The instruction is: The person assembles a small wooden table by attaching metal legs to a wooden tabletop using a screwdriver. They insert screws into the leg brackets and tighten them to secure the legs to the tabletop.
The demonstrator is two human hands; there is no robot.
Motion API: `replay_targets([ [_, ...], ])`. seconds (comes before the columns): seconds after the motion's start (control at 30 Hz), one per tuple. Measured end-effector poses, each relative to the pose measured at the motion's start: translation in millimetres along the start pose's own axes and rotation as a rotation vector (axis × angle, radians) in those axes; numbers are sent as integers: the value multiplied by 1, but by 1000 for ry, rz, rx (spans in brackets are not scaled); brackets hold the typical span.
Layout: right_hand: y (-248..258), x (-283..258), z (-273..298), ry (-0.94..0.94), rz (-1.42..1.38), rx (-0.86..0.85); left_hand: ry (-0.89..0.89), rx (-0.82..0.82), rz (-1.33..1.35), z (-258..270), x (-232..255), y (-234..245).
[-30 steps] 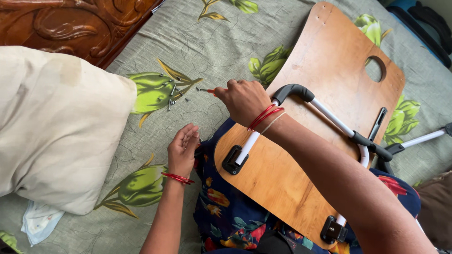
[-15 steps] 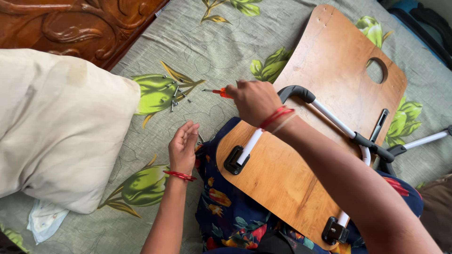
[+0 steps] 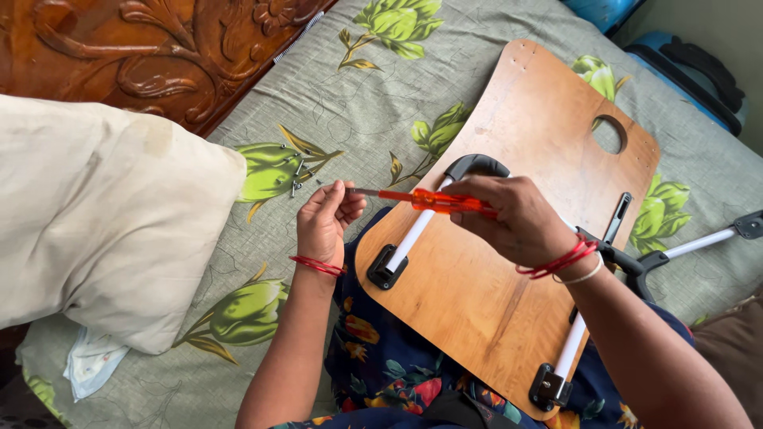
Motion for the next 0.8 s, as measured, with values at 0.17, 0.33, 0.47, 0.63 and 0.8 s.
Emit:
replay_targets([
  [0.17, 5, -4, 26, 87, 53, 57, 31, -26, 34, 17, 2, -9],
  [0.33, 10, -7, 51, 58, 44, 86, 68, -43, 96, 24, -2, -13],
  [0.47, 14, -10, 64, 78, 70, 118, 77, -30, 74, 30, -2, -23],
  [0.63, 17, -8, 76, 104, 84, 136, 52, -78, -1, 38, -1, -34],
  [0.8, 17, -5, 84, 84, 88, 137, -4, -86, -123, 42, -4, -38],
])
Point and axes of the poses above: each hand's wrist, its own z-axis away from the middle knuckle, its own y-axis out of the back of the hand, x = y × z, the point moved 1 cm from there along -z, towards the middle knuckle, and after that the axes turned 1 degree about -x, right-handed, at the moved point
